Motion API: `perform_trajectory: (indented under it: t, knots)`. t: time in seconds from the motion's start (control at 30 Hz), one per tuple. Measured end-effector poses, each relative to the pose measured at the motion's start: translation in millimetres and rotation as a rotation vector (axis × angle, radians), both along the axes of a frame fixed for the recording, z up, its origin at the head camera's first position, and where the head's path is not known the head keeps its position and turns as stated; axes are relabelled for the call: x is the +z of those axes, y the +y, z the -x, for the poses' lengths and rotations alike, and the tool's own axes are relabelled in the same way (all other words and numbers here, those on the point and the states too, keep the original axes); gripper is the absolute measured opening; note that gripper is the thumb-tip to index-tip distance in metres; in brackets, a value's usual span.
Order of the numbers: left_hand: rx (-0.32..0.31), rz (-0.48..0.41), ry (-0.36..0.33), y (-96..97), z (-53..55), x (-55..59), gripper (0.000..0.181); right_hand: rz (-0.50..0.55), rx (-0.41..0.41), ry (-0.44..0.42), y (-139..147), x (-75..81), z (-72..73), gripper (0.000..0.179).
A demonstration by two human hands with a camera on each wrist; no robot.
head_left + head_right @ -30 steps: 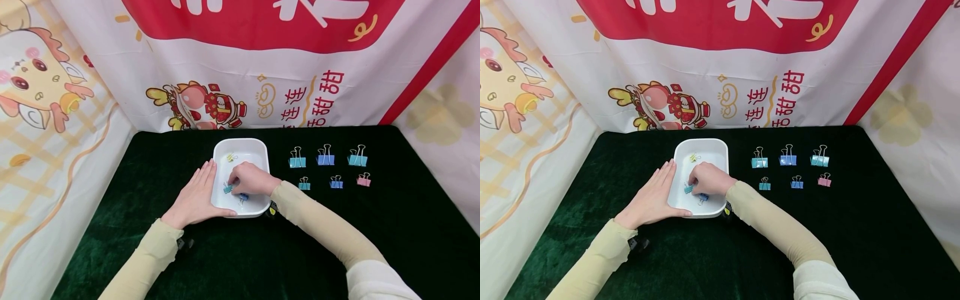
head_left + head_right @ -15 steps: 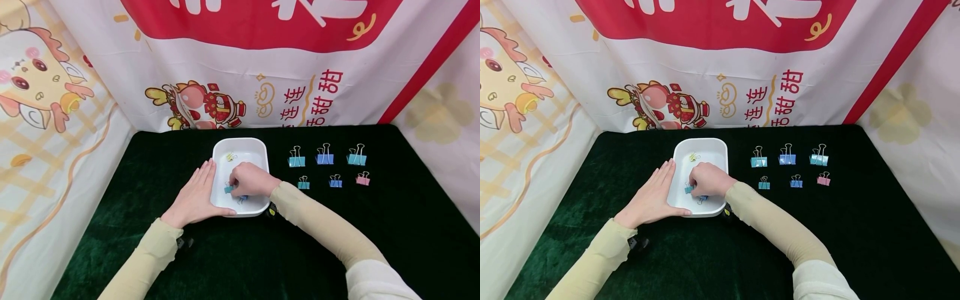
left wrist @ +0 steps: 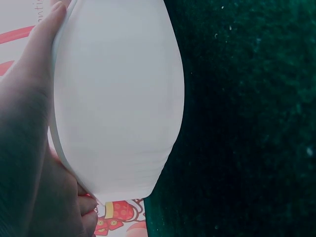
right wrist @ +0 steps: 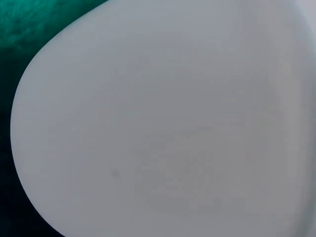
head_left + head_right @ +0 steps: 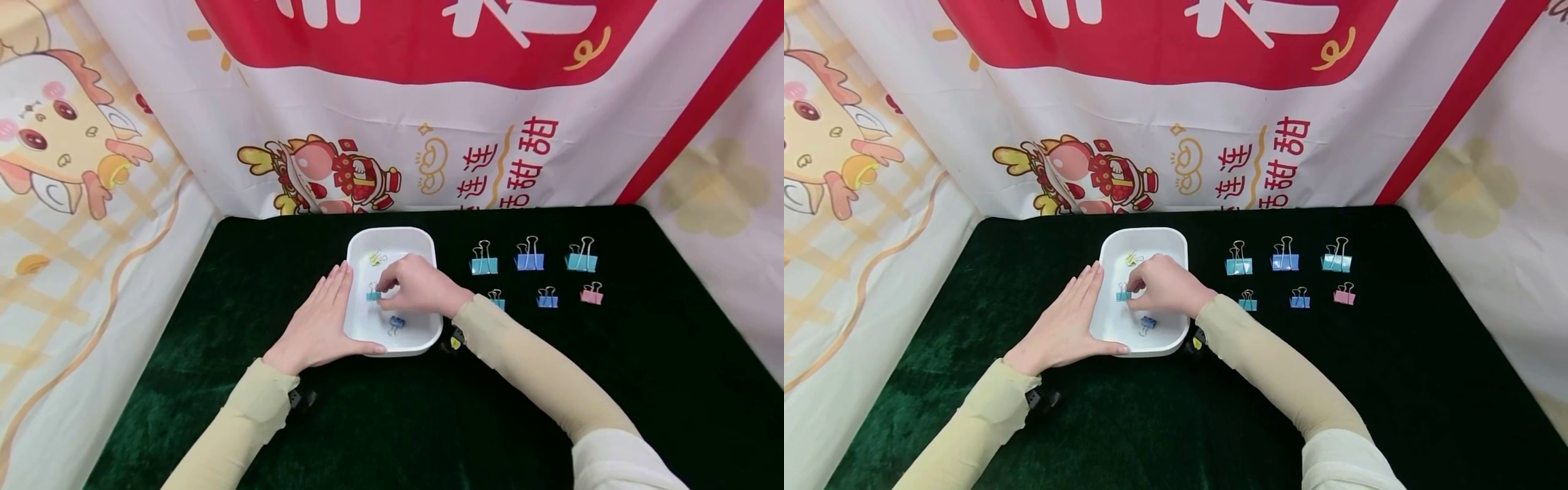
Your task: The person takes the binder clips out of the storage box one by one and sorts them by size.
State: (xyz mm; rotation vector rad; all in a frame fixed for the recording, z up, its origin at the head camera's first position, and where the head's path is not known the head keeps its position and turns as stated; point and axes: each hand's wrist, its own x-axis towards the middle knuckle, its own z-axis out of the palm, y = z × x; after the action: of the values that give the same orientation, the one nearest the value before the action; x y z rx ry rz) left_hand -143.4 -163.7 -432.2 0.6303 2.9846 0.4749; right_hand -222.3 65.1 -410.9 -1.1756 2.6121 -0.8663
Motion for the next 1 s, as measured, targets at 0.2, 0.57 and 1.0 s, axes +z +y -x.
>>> perform_trajectory:
  t: [0.2, 0.57, 1.0]
  knots:
    - [0.004, -0.001, -0.004, -0.4, -0.1, -0.9, 0.138, 0.034, -0.01, 0.003, 11.1, 11.5, -5.2, 0.017]
    - [0.003, 0.007, -0.013, 0.0, 0.7, 0.0, 0.14, 0.091, -0.071, 0.017, 39.3, 22.7, -13.7, 0.013]
    - [0.008, 0.006, -0.028, 1.2, -0.7, 3.2, 0.141, 0.12, -0.139, 0.029, 81.3, 29.4, -18.9, 0.015]
